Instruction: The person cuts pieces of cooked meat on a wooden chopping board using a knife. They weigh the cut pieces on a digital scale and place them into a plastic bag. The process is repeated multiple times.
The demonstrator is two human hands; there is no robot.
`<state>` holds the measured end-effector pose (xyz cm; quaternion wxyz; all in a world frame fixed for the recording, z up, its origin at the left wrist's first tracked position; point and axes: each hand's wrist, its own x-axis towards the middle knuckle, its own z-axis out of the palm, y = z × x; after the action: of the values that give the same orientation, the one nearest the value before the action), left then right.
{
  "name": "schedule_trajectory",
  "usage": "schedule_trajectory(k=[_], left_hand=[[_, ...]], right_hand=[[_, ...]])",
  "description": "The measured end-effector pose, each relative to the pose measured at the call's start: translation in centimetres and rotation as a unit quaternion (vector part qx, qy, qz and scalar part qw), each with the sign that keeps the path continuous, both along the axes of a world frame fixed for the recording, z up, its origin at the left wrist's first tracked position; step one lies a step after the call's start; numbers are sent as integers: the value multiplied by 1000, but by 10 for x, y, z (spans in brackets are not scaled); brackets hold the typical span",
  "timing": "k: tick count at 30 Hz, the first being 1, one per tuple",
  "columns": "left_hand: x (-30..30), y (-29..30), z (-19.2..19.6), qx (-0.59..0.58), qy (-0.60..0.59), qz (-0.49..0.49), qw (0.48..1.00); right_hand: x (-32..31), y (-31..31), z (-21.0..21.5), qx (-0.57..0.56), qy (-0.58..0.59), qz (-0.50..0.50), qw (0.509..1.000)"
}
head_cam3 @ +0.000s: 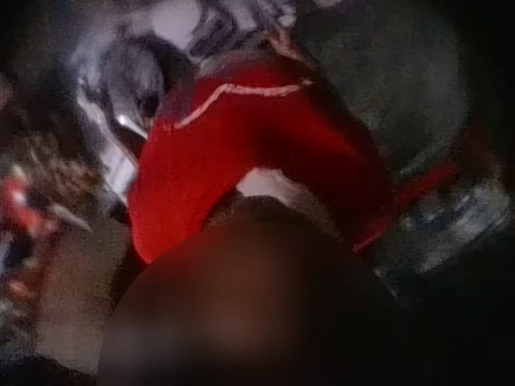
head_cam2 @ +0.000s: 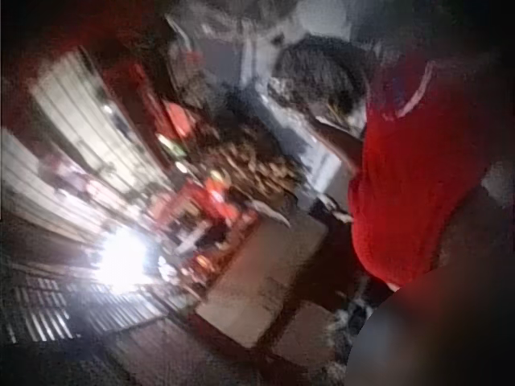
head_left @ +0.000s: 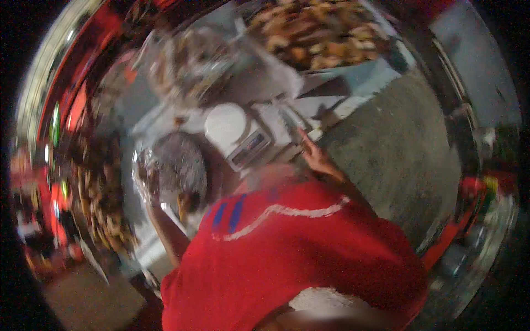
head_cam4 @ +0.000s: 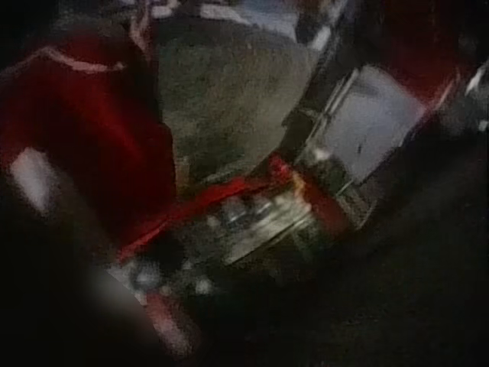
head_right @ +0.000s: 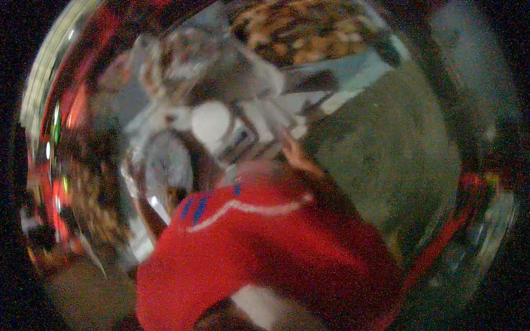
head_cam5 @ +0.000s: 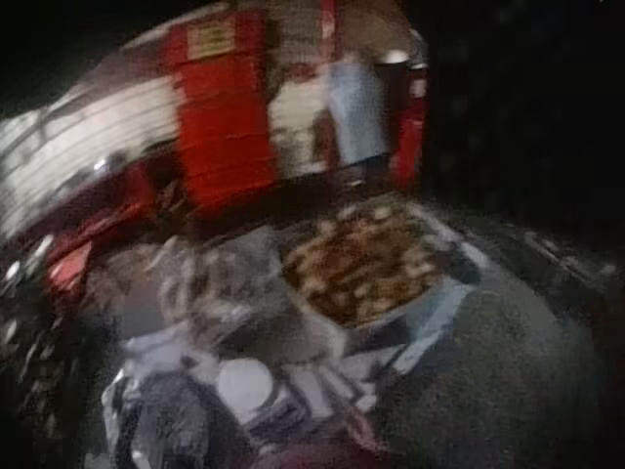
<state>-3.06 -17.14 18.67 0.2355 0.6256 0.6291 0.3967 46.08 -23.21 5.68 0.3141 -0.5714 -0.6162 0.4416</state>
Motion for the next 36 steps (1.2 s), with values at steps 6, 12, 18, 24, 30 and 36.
schedule_trajectory(k=[6, 12, 18, 24, 30, 36], left_hand=[[-55, -145, -71, -263, 54, 211, 940], [10, -183, -106, -250, -61, 285, 923], [33, -181, -104, -159, 24, 305, 939], [52, -144, -106, 35, 21, 347, 937], [35, -93, -97, -166, 9, 242, 956], [105, 4, -95, -99, 76, 65, 990]], right_hand=[[-45, 56, 50, -88, -129, 175, 972], [-115, 81, 104, -18, -221, 421, 879], [-176, 71, 120, 21, -171, 518, 838], [-181, 73, 116, 10, -172, 511, 842], [-131, 88, 97, 46, -189, 394, 898], [-56, 79, 91, -67, -133, 208, 967]])
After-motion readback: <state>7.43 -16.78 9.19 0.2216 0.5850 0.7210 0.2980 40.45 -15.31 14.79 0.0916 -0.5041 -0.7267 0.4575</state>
